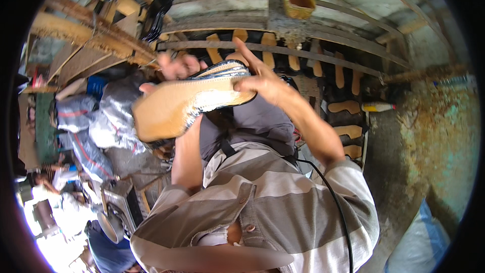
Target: The person repeatedly dips a sponge into a container of glue and spreads it over the insole of a black sandal. They rotate the sandal to cover different areas and occasionally set it down on a nearby rack before picking it up again to continue applying glue.
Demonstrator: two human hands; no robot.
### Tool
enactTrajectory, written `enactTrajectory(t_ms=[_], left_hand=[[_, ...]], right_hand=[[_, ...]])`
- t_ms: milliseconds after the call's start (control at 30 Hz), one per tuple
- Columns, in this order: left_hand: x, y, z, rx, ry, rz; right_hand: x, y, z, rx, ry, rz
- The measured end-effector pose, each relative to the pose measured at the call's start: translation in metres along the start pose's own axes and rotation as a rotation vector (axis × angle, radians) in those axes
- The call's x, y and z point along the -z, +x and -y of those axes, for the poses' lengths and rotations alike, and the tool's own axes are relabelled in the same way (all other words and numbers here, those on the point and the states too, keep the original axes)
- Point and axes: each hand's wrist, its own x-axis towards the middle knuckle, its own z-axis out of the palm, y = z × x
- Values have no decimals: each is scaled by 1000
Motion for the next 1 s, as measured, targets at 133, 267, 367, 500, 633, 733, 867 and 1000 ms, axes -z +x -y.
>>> enactTrajectory(t_ms=[133,267,367,500,633,733,867,1000], left_hand=[[-8,-50,3,908,-7,12],[10,-81,34,799,-486,-37],[17,-80,40,655,-515,-55],[13,-65,28,575,-433,-94],[15,-57,19,522,-253,-146],[18,-54,18,543,-190,-188],[14,-47,19,574,-43,-235],[2,-40,25,620,-56,-135]], right_hand=[[65,21,60,-145,-453,312],[96,55,87,-146,-672,513],[147,99,102,-52,-920,-116],[204,117,84,-448,-1729,-422],[221,82,62,160,-1264,-806],[205,54,67,-85,-1192,-778],[144,17,90,267,-116,-528],[54,-15,71,379,-57,-251]])
